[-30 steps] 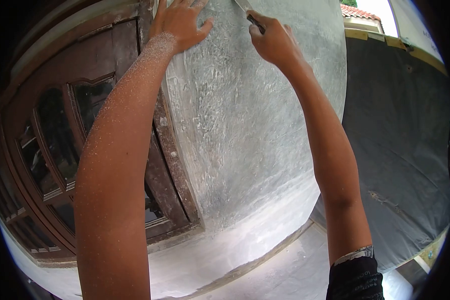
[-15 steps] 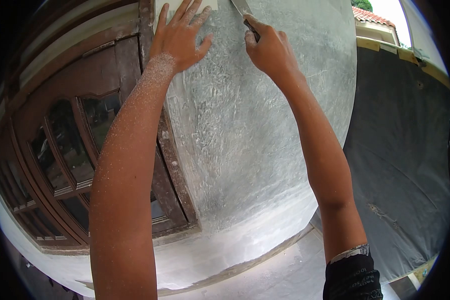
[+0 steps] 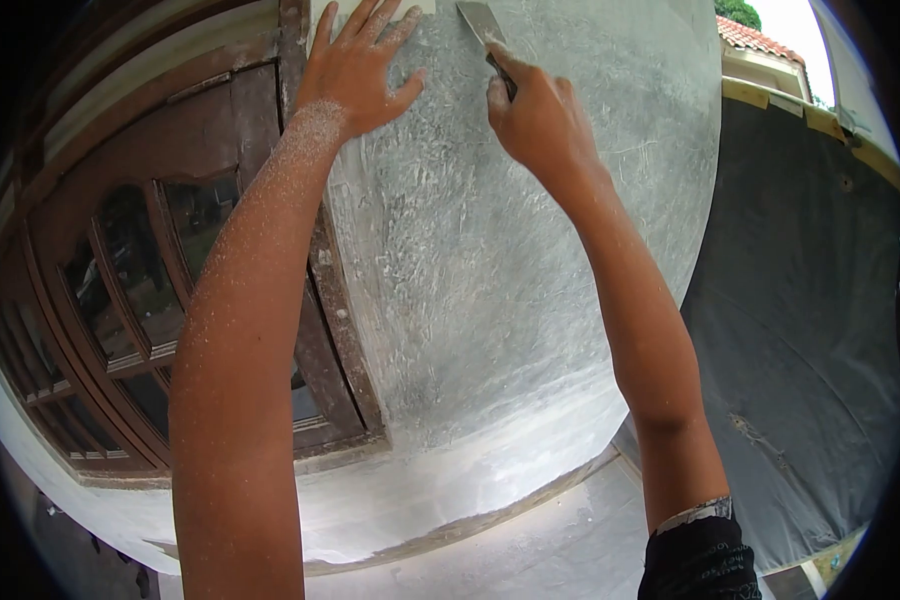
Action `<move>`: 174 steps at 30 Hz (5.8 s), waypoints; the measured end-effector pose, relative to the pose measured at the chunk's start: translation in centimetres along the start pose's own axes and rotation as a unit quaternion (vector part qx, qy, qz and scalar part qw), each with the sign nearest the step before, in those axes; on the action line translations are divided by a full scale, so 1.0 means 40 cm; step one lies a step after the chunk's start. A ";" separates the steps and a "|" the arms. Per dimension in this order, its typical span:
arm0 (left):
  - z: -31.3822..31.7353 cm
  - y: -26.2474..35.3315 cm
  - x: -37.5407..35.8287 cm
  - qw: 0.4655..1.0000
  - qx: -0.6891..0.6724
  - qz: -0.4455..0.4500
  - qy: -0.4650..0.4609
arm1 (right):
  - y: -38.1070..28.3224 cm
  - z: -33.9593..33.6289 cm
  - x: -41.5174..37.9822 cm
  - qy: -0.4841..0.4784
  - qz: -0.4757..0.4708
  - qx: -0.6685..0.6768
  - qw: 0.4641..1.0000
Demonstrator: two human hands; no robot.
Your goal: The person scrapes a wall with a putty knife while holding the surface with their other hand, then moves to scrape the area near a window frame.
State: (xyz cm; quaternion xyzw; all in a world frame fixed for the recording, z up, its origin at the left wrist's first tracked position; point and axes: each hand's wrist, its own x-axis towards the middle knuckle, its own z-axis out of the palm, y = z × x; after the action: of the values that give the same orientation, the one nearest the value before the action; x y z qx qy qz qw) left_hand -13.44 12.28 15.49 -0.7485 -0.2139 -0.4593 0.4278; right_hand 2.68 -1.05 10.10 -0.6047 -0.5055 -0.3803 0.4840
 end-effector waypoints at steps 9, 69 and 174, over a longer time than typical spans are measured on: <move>0.016 0.000 0.002 1.000 0.020 0.002 0.003 | -0.002 0.008 0.049 0.050 -0.041 0.031 0.997; 0.043 -0.011 -0.005 0.998 0.007 0.022 0.067 | -0.067 0.018 0.044 0.017 -0.013 0.018 1.000; 0.031 -0.007 -0.005 0.999 -0.007 0.015 0.046 | -0.013 0.023 0.116 0.057 -0.067 0.046 0.995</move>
State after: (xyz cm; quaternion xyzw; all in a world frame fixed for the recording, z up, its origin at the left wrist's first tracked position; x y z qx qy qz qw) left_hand -13.12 13.49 15.18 -0.7324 -0.1796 -0.4884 0.4392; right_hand 3.08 0.97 14.39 -0.5235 -0.5337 -0.4223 0.5126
